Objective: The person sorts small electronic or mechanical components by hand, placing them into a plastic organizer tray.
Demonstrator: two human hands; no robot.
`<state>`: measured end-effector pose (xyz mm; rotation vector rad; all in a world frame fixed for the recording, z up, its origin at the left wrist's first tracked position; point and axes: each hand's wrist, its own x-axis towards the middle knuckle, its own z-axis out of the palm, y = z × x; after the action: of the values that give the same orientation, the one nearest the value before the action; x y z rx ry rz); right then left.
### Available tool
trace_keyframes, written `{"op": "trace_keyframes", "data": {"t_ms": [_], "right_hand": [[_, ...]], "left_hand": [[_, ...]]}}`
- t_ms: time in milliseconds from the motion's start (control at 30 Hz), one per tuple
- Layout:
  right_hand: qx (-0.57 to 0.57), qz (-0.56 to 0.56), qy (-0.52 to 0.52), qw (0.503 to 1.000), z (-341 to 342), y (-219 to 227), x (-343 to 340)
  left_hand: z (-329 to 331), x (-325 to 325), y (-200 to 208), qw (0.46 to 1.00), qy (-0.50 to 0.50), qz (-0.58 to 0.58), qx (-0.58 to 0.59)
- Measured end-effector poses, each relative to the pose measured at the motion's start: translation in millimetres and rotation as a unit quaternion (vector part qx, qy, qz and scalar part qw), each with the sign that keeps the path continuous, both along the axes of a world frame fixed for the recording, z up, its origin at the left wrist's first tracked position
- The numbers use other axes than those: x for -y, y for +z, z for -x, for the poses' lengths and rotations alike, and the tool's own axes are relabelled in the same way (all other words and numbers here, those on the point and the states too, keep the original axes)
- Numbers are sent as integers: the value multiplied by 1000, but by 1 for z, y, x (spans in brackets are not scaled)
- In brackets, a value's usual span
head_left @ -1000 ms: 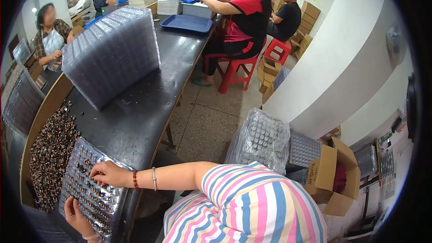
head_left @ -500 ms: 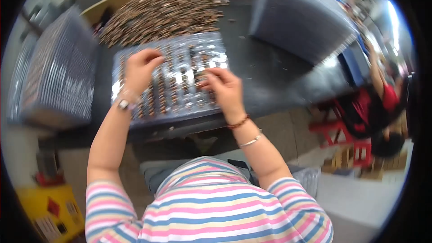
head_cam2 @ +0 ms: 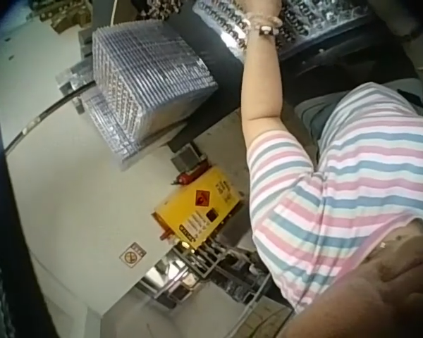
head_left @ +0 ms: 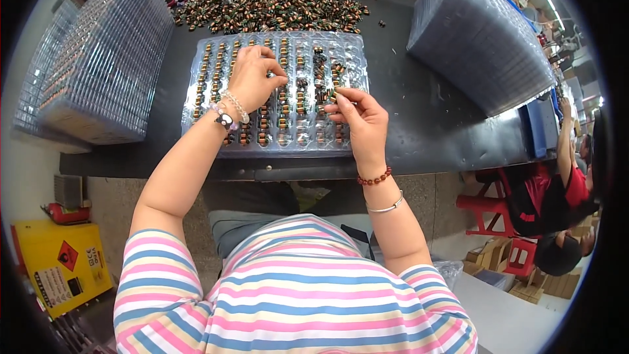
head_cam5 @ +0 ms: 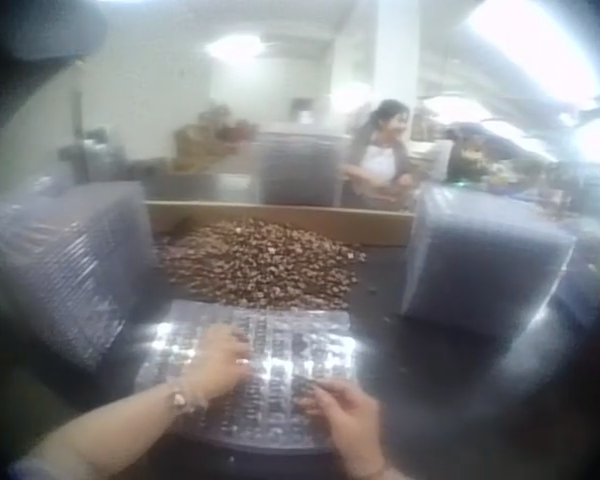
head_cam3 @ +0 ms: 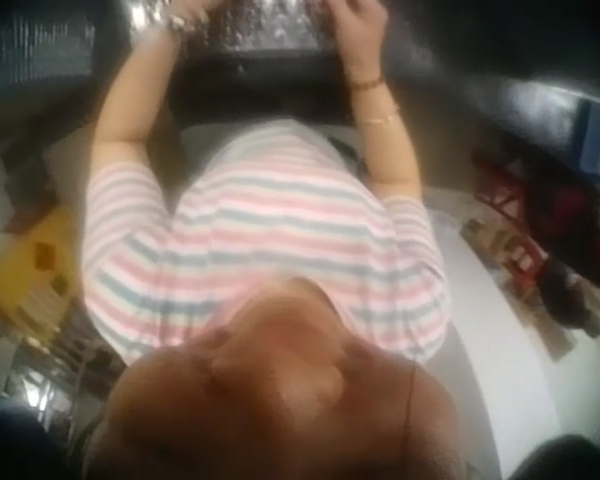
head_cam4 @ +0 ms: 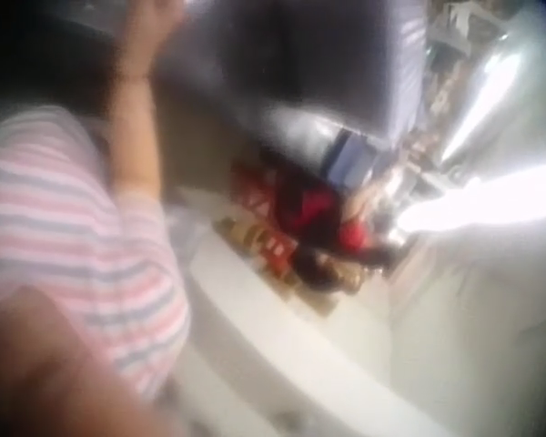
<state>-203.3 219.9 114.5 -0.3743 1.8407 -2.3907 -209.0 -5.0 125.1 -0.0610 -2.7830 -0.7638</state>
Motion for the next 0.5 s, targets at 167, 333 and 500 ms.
{"op": "trace_keyframes", "data": {"t_ms": [167, 333, 500], "right_hand": [[-5, -6, 8, 1000, 1, 2, -1], [0, -4, 10, 1000, 1, 3, -1], [-2, -13, 23, 1000, 1, 2, -2]], "left_hand": [[4, -1, -7, 997, -10, 59, -57], [10, -17, -1, 988, -99, 70, -97], [16, -16, -4, 994, -114, 5, -5]]}}
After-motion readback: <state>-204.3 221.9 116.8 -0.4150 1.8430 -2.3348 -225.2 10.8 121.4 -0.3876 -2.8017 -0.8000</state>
